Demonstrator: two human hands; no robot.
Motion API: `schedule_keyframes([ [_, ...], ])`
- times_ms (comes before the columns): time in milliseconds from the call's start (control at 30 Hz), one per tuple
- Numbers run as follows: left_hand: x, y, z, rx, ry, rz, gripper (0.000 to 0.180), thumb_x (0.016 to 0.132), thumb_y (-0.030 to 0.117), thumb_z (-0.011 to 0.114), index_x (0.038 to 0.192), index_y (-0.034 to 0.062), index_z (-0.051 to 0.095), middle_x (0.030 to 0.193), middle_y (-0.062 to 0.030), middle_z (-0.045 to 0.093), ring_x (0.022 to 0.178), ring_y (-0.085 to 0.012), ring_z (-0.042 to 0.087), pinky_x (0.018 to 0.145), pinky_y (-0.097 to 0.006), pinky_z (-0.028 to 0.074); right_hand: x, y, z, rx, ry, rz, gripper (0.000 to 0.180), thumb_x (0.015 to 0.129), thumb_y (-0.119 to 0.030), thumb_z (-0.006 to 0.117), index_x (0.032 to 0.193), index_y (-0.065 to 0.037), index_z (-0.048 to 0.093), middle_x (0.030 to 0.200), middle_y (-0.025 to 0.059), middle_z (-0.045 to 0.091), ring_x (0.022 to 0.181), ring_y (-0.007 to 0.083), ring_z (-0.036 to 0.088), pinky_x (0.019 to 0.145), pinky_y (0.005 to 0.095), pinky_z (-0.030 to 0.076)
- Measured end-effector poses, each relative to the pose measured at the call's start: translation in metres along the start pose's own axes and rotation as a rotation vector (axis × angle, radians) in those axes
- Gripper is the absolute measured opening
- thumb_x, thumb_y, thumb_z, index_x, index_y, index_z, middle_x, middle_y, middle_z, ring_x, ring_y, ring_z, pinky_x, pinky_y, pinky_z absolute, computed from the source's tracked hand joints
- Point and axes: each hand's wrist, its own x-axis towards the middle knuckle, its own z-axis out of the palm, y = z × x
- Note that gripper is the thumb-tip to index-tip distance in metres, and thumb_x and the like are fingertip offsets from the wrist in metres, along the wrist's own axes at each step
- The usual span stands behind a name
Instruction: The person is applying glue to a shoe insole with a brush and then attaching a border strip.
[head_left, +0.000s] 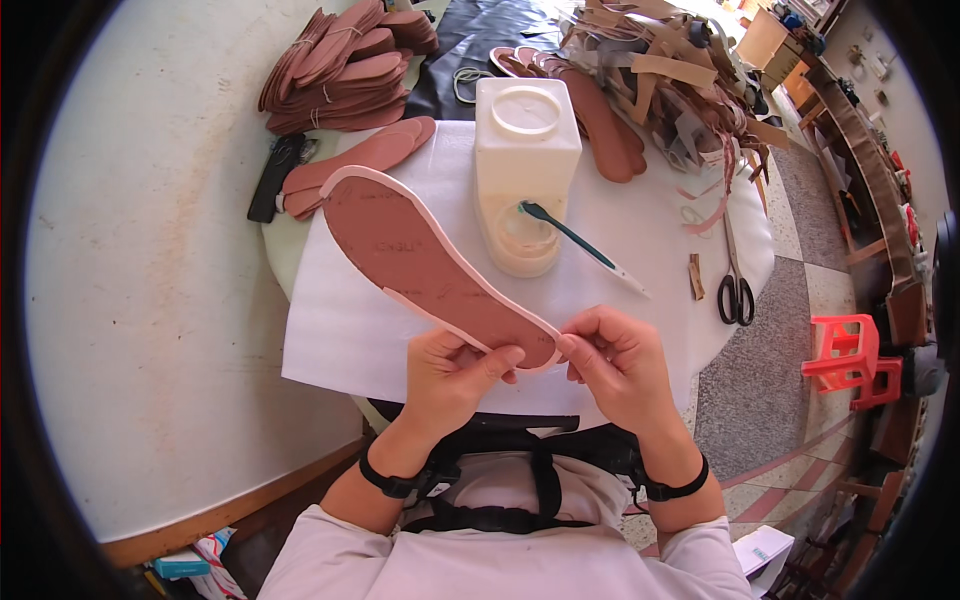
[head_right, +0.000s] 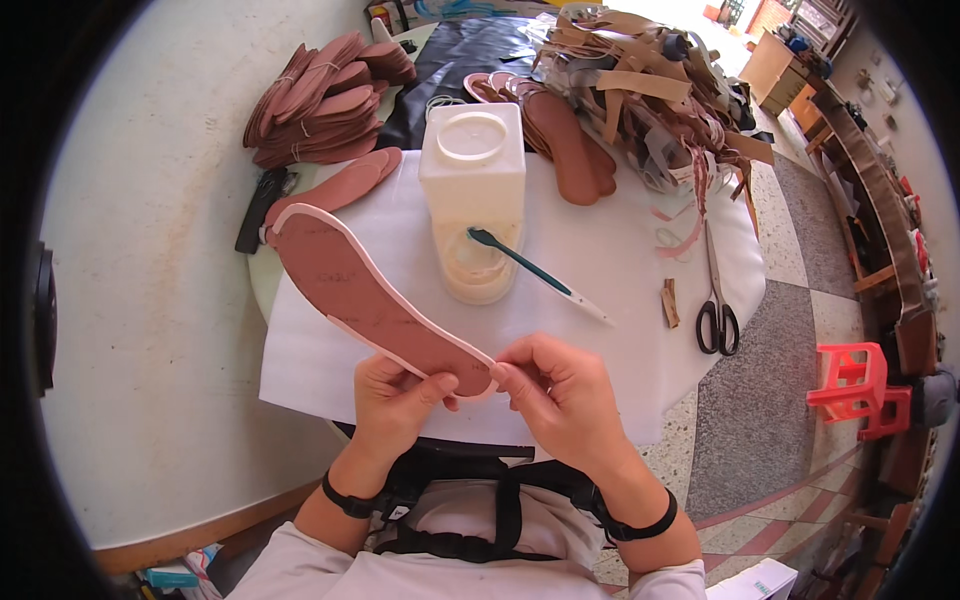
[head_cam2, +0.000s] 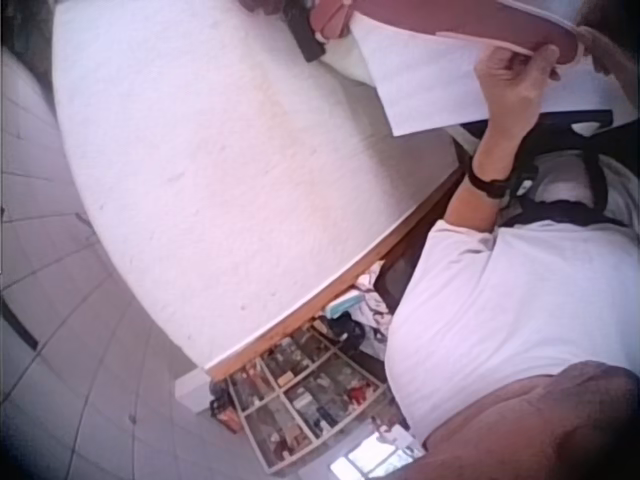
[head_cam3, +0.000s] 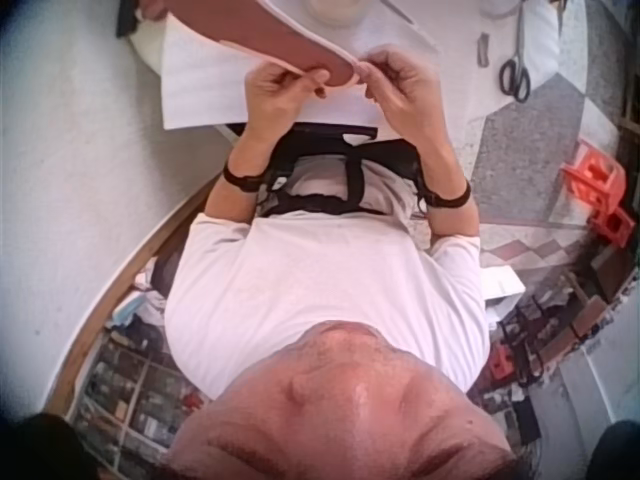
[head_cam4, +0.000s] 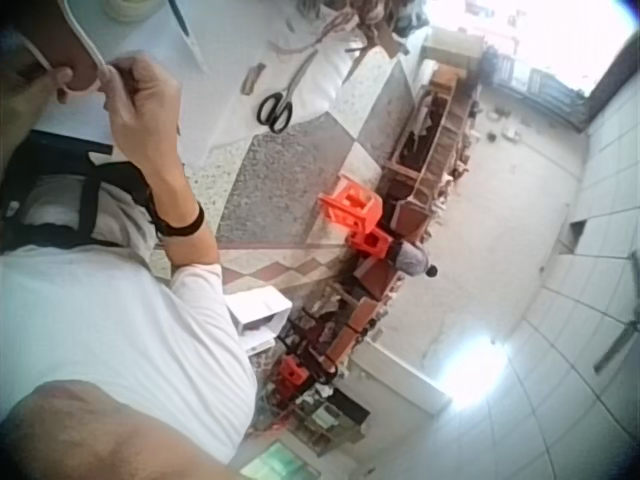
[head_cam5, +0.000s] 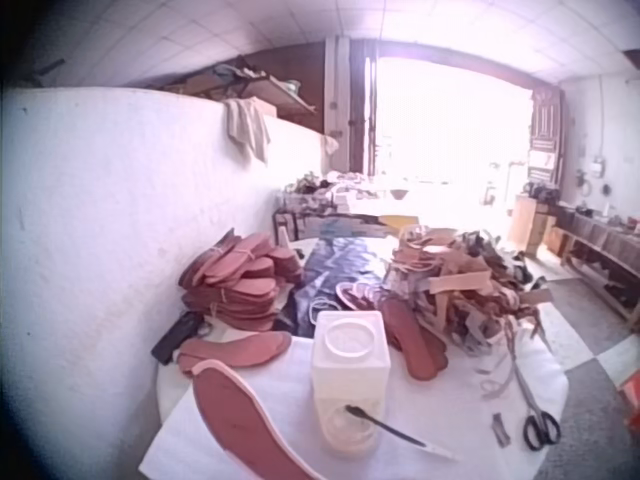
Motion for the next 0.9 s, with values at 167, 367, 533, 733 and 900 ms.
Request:
schedule_keyframes([
  [167,0.0,-0.003,-0.007,0.007,-0.072,0.006,0.017,0.093,-0.003,0.076,0.109,-0.0037,0.074,0.102,-0.0106,0.077,0.085,-0.0151,0.073,0.067,-0.028,0.062,0.0,-0.005,0.002,-0.108,-0.009,-0.11,0.003,0.095,0.001,0.072,0.094,0.003,0.07,0.075,0.0039,0.066,0.062,0.0078,0.06,0.056,0.0243,0.048],
  [367,-0.004,-0.001,-0.009,-0.125,-0.218,-0.083,0.019,0.099,-0.002,0.068,0.119,-0.0005,0.068,0.108,-0.009,0.075,0.098,-0.0166,0.072,0.083,-0.032,0.06,-0.001,-0.001,-0.014,-0.131,-0.16,-0.211,0.011,0.093,-0.006,0.075,0.094,0.003,0.07,0.079,0.006,0.068,0.066,0.0091,0.062,0.059,0.0235,0.049],
  [533,-0.001,0.012,0.0,0.129,-0.397,-0.005,0.012,0.1,-0.001,0.064,0.111,0.0017,0.068,0.097,-0.0031,0.069,0.091,-0.0138,0.064,0.083,-0.03,0.052,-0.001,-0.011,-0.017,0.195,0.015,-0.16,0.02,0.101,-0.014,0.069,0.11,0.004,0.067,0.089,0.0032,0.069,0.072,0.0074,0.061,0.066,0.0212,0.05],
  [733,0.002,0.015,0.001,0.379,-0.534,0.07,0.01,0.091,-0.002,0.067,0.1,0.0034,0.068,0.087,-0.0058,0.066,0.077,-0.0169,0.06,0.073,-0.03,0.05,0.007,-0.027,-0.016,0.22,0.222,-0.219,0.015,0.106,-0.009,0.063,0.111,0.004,0.068,0.088,0.0029,0.068,0.069,0.0065,0.061,0.061,0.0204,0.048],
  [900,0.001,0.015,0.003,0.297,-0.523,0.095,0.01,0.091,-0.001,0.068,0.1,0.0027,0.07,0.088,-0.0053,0.068,0.078,-0.0147,0.06,0.071,-0.032,0.049,0.001,-0.025,-0.019,0.242,0.165,-0.193,0.012,0.105,-0.006,0.064,0.105,0.004,0.07,0.085,0.003,0.068,0.066,0.0065,0.061,0.058,0.0209,0.048],
])
